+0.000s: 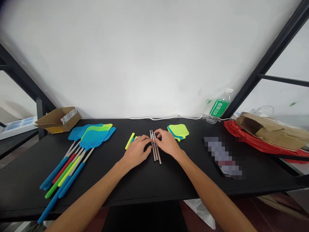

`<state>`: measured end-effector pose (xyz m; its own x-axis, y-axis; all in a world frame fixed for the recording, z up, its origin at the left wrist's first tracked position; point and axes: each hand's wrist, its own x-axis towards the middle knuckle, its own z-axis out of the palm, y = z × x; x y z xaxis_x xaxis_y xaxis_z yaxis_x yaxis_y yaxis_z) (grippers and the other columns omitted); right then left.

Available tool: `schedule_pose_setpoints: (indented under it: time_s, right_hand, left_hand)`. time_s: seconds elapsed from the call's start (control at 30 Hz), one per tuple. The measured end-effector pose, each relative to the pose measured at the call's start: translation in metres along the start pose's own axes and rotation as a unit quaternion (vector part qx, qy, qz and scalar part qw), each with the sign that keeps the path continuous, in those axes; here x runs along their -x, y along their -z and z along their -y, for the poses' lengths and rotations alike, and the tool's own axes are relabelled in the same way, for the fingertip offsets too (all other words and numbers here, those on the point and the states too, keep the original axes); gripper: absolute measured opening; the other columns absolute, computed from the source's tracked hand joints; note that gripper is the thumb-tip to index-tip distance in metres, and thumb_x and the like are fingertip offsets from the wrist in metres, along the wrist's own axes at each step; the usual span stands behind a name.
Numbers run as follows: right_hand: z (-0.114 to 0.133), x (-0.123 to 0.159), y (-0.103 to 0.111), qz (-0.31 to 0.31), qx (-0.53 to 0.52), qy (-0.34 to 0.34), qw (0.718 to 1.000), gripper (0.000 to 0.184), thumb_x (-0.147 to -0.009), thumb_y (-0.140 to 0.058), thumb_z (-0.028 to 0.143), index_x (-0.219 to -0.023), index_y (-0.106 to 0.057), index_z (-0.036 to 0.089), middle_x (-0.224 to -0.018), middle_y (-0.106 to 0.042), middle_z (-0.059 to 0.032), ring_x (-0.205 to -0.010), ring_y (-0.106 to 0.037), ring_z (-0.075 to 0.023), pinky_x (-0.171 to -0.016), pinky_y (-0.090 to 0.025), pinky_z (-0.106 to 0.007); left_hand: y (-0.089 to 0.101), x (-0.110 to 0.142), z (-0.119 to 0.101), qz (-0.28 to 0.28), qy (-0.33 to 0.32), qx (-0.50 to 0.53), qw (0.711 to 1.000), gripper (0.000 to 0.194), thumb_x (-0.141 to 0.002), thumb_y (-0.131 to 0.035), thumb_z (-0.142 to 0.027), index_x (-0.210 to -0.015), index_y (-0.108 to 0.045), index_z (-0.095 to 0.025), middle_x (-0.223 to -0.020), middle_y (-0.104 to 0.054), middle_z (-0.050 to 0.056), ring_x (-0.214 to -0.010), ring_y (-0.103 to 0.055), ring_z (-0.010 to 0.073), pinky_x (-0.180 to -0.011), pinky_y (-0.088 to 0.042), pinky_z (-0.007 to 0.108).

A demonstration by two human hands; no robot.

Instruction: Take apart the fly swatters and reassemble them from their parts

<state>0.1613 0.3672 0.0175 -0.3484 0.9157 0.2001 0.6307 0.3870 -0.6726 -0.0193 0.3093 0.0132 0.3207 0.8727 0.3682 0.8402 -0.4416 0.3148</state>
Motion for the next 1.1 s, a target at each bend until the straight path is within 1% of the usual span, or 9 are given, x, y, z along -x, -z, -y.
schedule_pose_setpoints:
  time_s: [0.13, 0.23, 0.33, 0.47, 0.53, 0.63, 0.73, 0.93, 1.1]
  right_hand:
    - [0.0011, 0.0004, 0.0055, 0.006, 0.027, -0.029, 0.999, 0.017, -0.086, -0.058, 0.026, -0.099, -0.066, 0.018, -0.077, -0.07, -0.0023, -0.056, -0.062, -0.0123, -0.052, -0.049, -0.024]
    - [0.0008, 0.0004, 0.005, 0.03, 0.006, -0.051, 0.998, 0.015, -0.086, -0.057, 0.028, -0.093, -0.067, 0.018, -0.075, -0.072, -0.003, -0.051, -0.063, -0.0123, -0.047, -0.049, -0.023]
    - [-0.0001, 0.0006, 0.0018, 0.057, -0.036, -0.061, 0.996, 0.015, -0.087, -0.055, 0.026, -0.096, -0.065, 0.018, -0.074, -0.072, -0.0018, -0.047, -0.063, -0.012, -0.043, -0.049, -0.022]
    - [-0.0019, 0.0004, -0.0008, 0.072, -0.074, -0.067, 0.992, 0.019, -0.088, -0.053, 0.024, -0.104, -0.063, 0.019, -0.071, -0.071, -0.0004, -0.046, -0.064, -0.0124, -0.042, -0.05, -0.021]
    - [-0.0025, 0.0004, -0.0008, 0.083, -0.083, -0.07, 0.991, 0.022, -0.087, -0.054, 0.022, -0.108, -0.061, 0.019, -0.071, -0.071, -0.0002, -0.046, -0.064, -0.0122, -0.041, -0.049, -0.021]
    - [-0.0031, 0.0005, -0.0001, 0.092, -0.074, -0.054, 0.992, 0.028, -0.086, -0.056, 0.02, -0.114, -0.059, 0.02, -0.067, -0.069, 0.0017, -0.045, -0.063, -0.0116, -0.043, -0.048, -0.02]
    - [-0.0038, 0.0004, 0.0003, 0.083, -0.054, -0.041, 0.994, 0.03, -0.086, -0.057, 0.02, -0.116, -0.058, 0.02, -0.063, -0.067, 0.0038, -0.044, -0.061, -0.0113, -0.046, -0.048, -0.021]
    - [-0.0044, -0.0014, -0.0023, 0.03, -0.004, -0.033, 0.999, 0.023, -0.09, -0.054, 0.026, -0.112, -0.06, 0.019, -0.06, -0.065, 0.0047, -0.041, -0.058, -0.0106, -0.054, -0.046, -0.024]
    - [-0.003, -0.0017, -0.001, 0.036, -0.014, -0.04, 0.998, 0.024, -0.09, -0.054, 0.025, -0.113, -0.059, 0.019, -0.061, -0.065, 0.005, -0.041, -0.057, -0.0106, -0.053, -0.046, -0.024]
  left_hand:
    - [0.0015, 0.0006, -0.0005, 0.005, 0.0, 0.001, 1.0, 0.032, -0.096, -0.047, -0.027, -0.121, -0.066, -0.023, -0.113, -0.064, 0.006, -0.097, -0.06, 0.0221, -0.08, -0.05, 0.034]
    - [0.0019, 0.0015, -0.0017, 0.017, -0.007, 0.002, 1.0, 0.032, -0.096, -0.047, -0.027, -0.121, -0.066, -0.026, -0.111, -0.064, 0.005, -0.096, -0.06, 0.0214, -0.078, -0.049, 0.033]
    - [0.0022, 0.0021, -0.0026, 0.023, -0.017, -0.001, 1.0, 0.03, -0.097, -0.047, -0.028, -0.119, -0.067, -0.026, -0.109, -0.063, 0.005, -0.096, -0.06, 0.0213, -0.079, -0.048, 0.033]
    - [0.003, 0.0021, -0.0022, 0.02, -0.021, -0.006, 1.0, 0.029, -0.097, -0.045, -0.029, -0.113, -0.069, -0.025, -0.107, -0.061, 0.005, -0.096, -0.059, 0.0216, -0.079, -0.048, 0.033]
    - [0.0034, 0.002, -0.0019, 0.023, -0.019, -0.007, 1.0, 0.028, -0.097, -0.046, -0.03, -0.11, -0.07, -0.026, -0.106, -0.061, 0.005, -0.096, -0.059, 0.0215, -0.078, -0.048, 0.033]
    - [0.0036, 0.0018, -0.0017, 0.03, -0.017, -0.006, 0.999, 0.026, -0.096, -0.048, -0.031, -0.109, -0.071, -0.026, -0.107, -0.06, 0.005, -0.096, -0.06, 0.0213, -0.078, -0.048, 0.032]
    - [0.0031, 0.0016, -0.0019, 0.027, -0.018, -0.003, 0.999, 0.027, -0.096, -0.048, -0.032, -0.11, -0.071, -0.025, -0.107, -0.061, 0.005, -0.096, -0.059, 0.0216, -0.078, -0.049, 0.033]
    - [0.0023, 0.002, -0.0021, 0.031, -0.021, 0.001, 0.999, 0.026, -0.096, -0.049, -0.032, -0.109, -0.07, -0.024, -0.107, -0.062, 0.005, -0.093, -0.06, 0.0209, -0.075, -0.048, 0.032]
    - [0.0024, 0.0022, -0.0021, 0.026, -0.02, 0.003, 0.999, 0.026, -0.096, -0.049, -0.031, -0.109, -0.07, -0.025, -0.107, -0.062, 0.004, -0.094, -0.06, 0.0203, -0.077, -0.047, 0.032]
